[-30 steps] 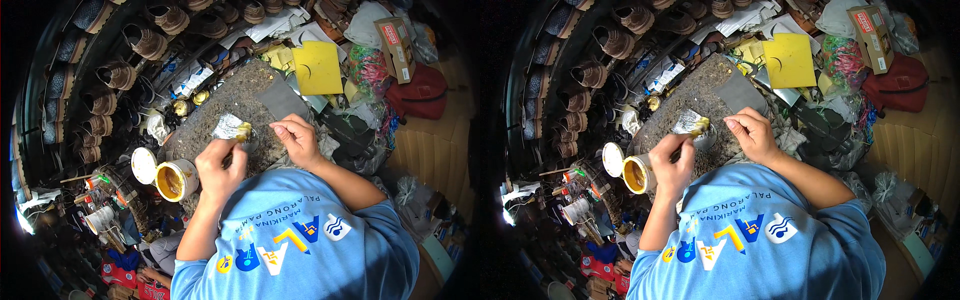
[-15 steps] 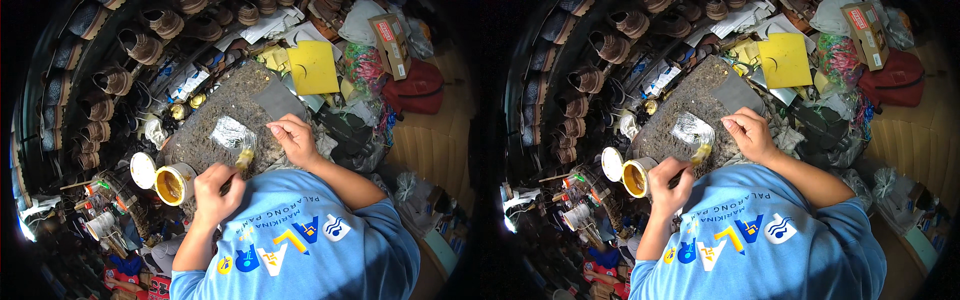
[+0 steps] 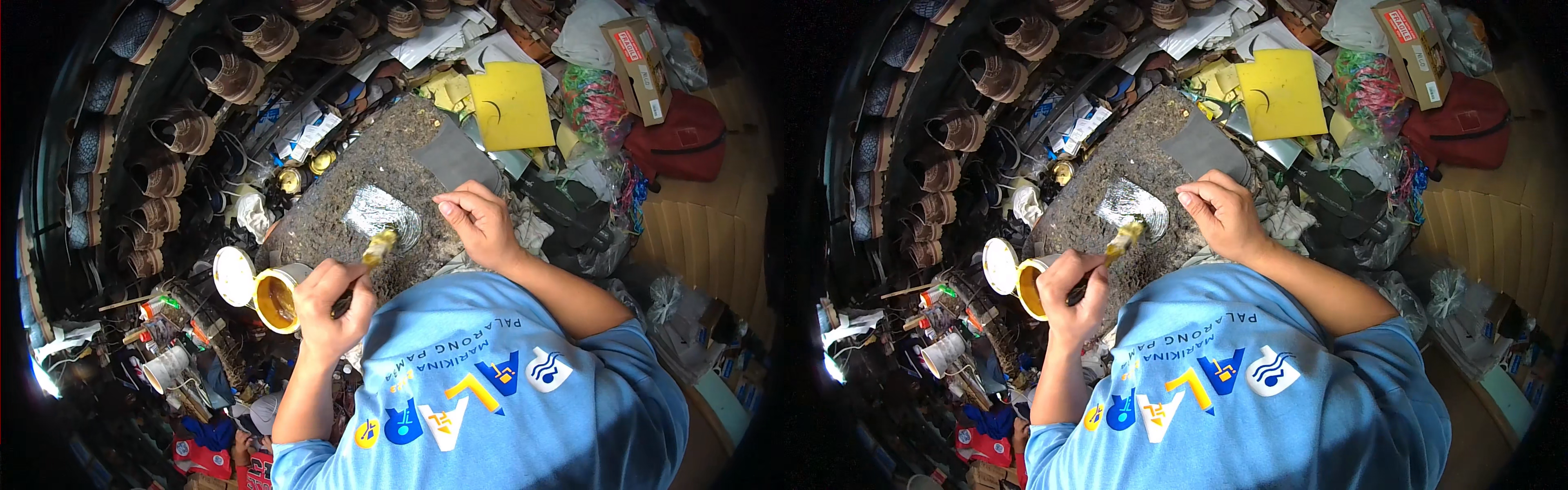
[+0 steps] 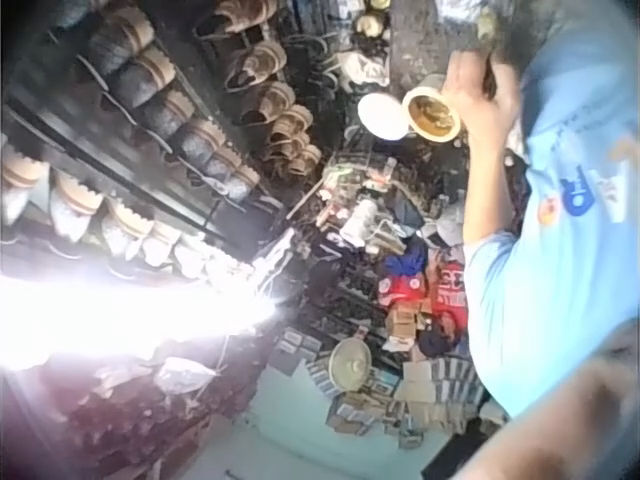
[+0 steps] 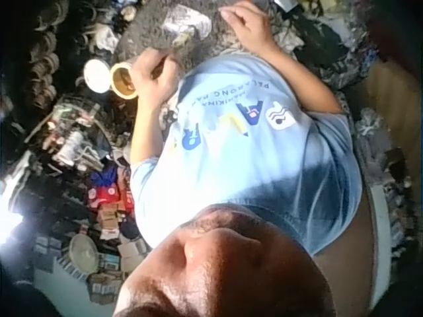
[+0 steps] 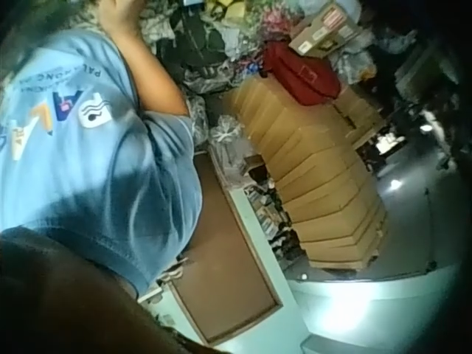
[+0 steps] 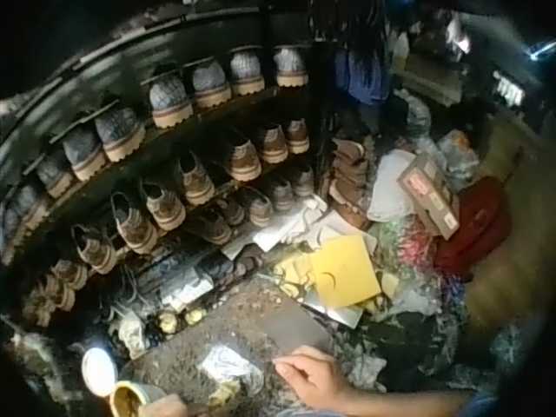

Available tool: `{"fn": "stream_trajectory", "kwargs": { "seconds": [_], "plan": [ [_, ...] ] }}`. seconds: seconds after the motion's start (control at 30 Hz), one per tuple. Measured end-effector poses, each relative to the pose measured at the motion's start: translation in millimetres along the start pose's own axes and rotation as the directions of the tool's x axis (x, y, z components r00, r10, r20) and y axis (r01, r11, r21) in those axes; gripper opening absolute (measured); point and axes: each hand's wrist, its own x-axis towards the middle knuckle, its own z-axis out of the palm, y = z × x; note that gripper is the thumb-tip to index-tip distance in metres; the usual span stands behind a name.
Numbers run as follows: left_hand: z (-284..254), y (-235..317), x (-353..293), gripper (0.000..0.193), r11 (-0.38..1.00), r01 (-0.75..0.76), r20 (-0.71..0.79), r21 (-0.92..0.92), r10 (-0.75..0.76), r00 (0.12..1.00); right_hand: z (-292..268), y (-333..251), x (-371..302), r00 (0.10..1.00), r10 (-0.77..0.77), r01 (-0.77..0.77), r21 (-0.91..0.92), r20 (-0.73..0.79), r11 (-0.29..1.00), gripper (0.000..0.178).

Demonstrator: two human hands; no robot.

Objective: Applying glue to shoe soles and placing them on a rack in a workshop.

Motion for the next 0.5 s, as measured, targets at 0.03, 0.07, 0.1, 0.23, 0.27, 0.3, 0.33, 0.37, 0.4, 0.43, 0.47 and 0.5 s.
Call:
{"fn": "stream_trajectory", "kwargs": {
  "seconds": [0.03,0.07,0.1,0.23,0.27,0.3,0.33,0.37,0.4,0.43,0.47,0.5],
  "plan": [
    [1.8,-0.5,1.5,0.010,1.000,0.001,-0.004,0.003,-0.001,1.000,0.8,0.2,0.6,1.000,-0.012,0.012,-0.014,0.001,1.000,0.018],
    [3.7,-2.4,2.9,0.010,0.998,-0.055,0.103,-0.012,0.056,0.993,1.7,0.0,1.0,1.000,-0.015,0.015,-0.011,0.004,1.000,0.018],
    [5.2,-3.5,4.3,0.010,0.994,-0.108,0.209,-0.033,0.112,0.971,1.5,-0.7,1.2,1.000,0.004,-0.004,-0.009,0.020,1.000,0.017],
    [-19.8,-24.4,12.4,0.008,0.992,-0.026,0.074,0.126,0.017,0.997,-0.7,-2.3,1.4,0.998,0.037,-0.036,-0.014,0.043,0.999,0.017],
    [-18.1,-28.0,13.8,0.006,0.988,0.002,-0.014,0.157,0.000,1.000,-0.1,-2.6,0.6,0.998,0.038,-0.038,-0.014,0.040,0.999,0.017],
    [-11.7,-31.3,11.2,0.006,0.988,0.002,-0.014,0.157,0.001,1.000,0.6,-2.3,0.6,0.999,0.030,-0.030,-0.018,0.035,0.999,0.017],
    [-0.9,-31.4,6.5,0.005,0.990,0.022,-0.077,0.139,-0.011,0.997,1.1,-2.0,1.4,0.999,0.020,-0.020,-0.020,0.032,1.000,0.016],
    [8.9,-27.7,1.8,0.003,0.992,0.041,-0.139,0.119,-0.025,0.990,2.2,-1.5,1.9,0.999,0.018,-0.018,-0.019,0.033,1.000,0.016],
    [15.2,-15.5,-4.2,0.003,0.992,0.095,-0.075,0.082,-0.089,0.993,3.0,-0.3,1.5,0.999,0.030,-0.029,-0.016,0.034,0.999,0.017],
    [21.0,-6.7,-7.7,0.002,0.999,0.013,-0.049,0.032,-0.012,0.999,3.6,-0.2,1.3,0.999,0.038,-0.038,-0.013,0.036,0.999,0.018],
    [18.3,-1.6,-10.2,0.006,1.000,0.008,-0.008,0.008,-0.008,1.000,3.6,-0.8,1.9,0.999,0.036,-0.035,-0.012,0.040,0.999,0.018],
    [16.4,2.5,-12.0,0.011,1.000,0.007,0.036,-0.020,-0.006,0.999,2.8,-1.5,1.4,0.997,0.036,-0.034,-0.033,0.063,0.999,0.018]
  ]
}}
